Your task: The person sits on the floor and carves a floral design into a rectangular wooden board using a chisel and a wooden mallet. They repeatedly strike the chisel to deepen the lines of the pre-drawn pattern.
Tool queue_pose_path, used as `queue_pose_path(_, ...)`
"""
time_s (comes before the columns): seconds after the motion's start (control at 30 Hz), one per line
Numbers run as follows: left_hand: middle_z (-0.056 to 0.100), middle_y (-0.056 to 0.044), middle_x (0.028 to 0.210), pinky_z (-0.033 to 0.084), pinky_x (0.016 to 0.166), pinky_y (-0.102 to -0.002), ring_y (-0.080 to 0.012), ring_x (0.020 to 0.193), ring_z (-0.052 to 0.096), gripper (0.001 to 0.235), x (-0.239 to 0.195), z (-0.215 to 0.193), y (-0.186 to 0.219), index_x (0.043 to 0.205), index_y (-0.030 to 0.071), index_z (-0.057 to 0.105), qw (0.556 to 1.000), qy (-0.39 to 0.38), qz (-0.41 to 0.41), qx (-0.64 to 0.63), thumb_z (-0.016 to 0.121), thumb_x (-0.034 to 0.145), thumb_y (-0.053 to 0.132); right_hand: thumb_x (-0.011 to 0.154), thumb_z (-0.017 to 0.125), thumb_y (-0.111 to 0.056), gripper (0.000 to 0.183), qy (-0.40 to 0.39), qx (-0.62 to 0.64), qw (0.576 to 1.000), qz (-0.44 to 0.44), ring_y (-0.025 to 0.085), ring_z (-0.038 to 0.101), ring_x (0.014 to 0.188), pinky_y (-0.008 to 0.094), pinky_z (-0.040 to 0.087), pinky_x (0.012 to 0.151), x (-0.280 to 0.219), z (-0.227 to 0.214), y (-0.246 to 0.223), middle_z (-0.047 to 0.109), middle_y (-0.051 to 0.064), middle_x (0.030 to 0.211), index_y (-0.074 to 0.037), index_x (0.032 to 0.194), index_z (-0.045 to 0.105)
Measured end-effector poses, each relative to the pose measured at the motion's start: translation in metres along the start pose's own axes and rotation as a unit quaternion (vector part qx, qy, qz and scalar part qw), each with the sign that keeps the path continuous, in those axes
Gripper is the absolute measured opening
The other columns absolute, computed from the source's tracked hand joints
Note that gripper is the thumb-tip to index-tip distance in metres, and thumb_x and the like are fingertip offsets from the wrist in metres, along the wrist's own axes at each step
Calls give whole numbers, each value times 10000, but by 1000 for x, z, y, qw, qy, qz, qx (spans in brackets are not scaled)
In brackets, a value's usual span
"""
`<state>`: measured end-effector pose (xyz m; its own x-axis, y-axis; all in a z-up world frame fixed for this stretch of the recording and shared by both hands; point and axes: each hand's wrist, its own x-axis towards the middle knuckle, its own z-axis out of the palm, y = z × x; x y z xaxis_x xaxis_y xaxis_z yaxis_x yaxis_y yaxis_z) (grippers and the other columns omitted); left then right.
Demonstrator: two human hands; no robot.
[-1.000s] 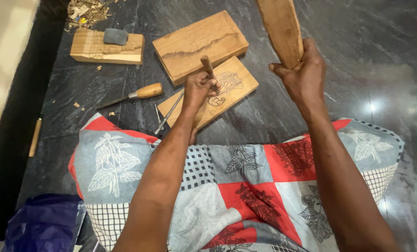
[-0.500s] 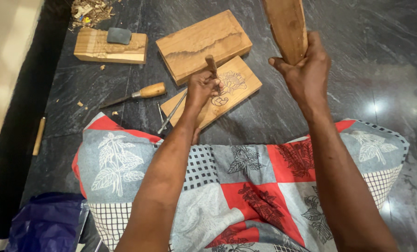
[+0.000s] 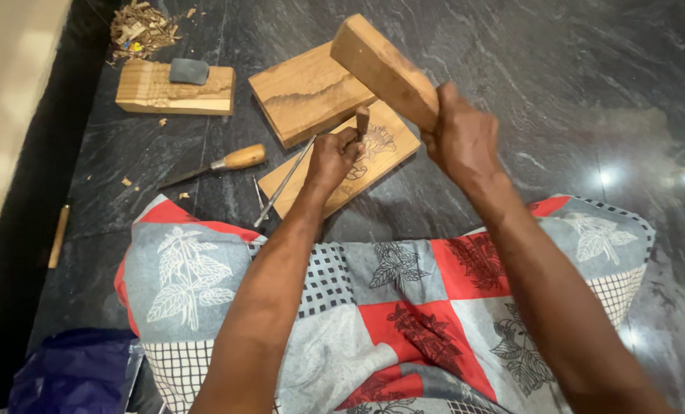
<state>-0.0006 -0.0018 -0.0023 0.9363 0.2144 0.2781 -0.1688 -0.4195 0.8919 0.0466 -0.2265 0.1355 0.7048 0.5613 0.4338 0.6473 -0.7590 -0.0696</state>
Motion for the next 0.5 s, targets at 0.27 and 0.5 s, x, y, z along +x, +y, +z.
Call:
queue_pose_path(0.27, 749, -147, 832, 612, 645, -369, -256, 734, 731, 32, 24, -46, 5, 954, 2, 645, 861, 239, -108, -436, 652, 944, 32, 675, 926, -212, 577, -31, 192, 936, 293, 330, 647, 631, 471, 492, 541, -70, 33, 22, 696, 196, 792, 21, 1113, 631)
queue_pose_path(0.5, 736, -160, 941, 664, 760, -413, -287, 846, 762, 91, 18, -94, -12, 996, 18, 596, 758, 348, -150, -531, 658, 932, 1, 729, 858, -100, 343, -184, 453, 729, 478, 142, 480, 439, 324, 375, 384, -119, 52, -1, 580, 52, 622, -9, 1000, 669)
